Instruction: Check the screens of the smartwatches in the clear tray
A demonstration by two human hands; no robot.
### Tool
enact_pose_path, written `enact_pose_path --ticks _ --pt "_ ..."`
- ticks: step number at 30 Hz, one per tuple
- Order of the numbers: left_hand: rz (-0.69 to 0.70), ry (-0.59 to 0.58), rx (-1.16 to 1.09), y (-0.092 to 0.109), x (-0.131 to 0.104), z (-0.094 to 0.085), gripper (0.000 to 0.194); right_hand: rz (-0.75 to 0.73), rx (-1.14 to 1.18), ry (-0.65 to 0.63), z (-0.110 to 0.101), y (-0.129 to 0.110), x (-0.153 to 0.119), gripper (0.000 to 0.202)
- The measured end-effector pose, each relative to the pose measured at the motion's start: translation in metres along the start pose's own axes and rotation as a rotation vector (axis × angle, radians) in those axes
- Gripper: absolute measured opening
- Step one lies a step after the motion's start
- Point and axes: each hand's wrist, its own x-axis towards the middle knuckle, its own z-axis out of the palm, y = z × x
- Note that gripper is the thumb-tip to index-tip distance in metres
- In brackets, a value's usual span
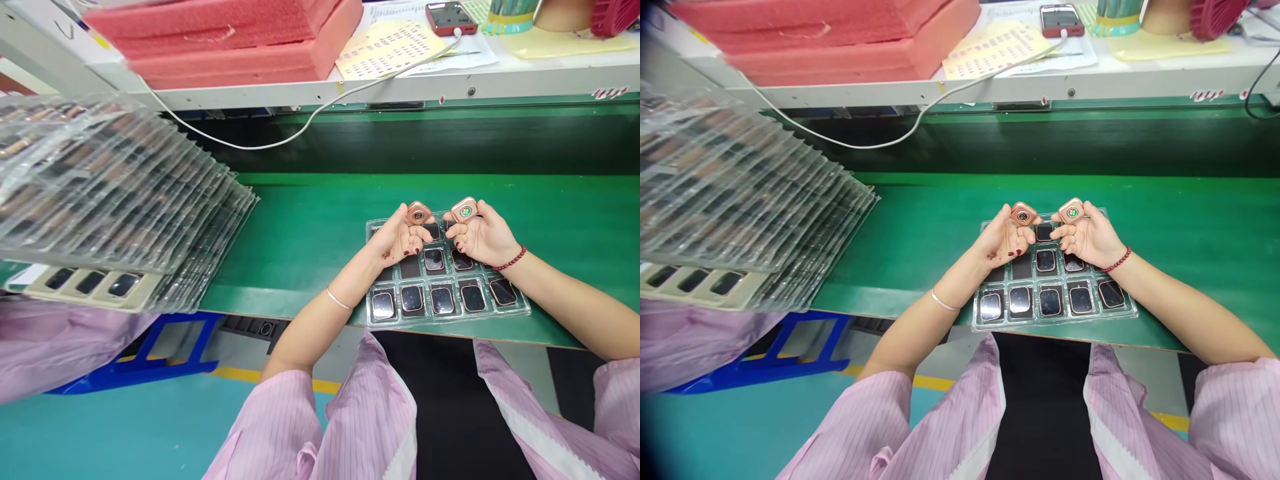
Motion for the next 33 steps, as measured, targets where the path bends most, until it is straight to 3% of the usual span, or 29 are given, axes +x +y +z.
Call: enact_pose_path --ticks 3,6,9,15,21,33 --pt "0.015 -0.019 0.006 -0.002 0.0 0.001 0.065 -0.004 -0.005 -0.028 0.001 0.0 -0.001 0.062" --pt "0.128 0.009 0.059 -0.006 0.0 0.002 0.058 -0.031 -0.004 -0.014 0.006 0.002 -0.003 0.048" --pt "0.268 0.071 0.189 -0.013 0.002 0.003 0.065 -0.131 -0.105 0.058 0.012 0.007 -0.003 0.05" --pt "0.418 0.105 0.429 -0.022 0.003 0.006 0.058 -0.331 -0.364 0.162 0.021 0.014 -0.005 0.053" --pt "0.411 0.154 0.497 -0.024 0.001 0.008 0.049 -0.339 -0.449 0.173 0.027 0.01 -0.009 0.033" --pt "0.44 0.173 0.499 -0.024 0.0 0.008 0.041 -0.348 -0.438 0.176 0.027 0.01 -0.008 0.038"
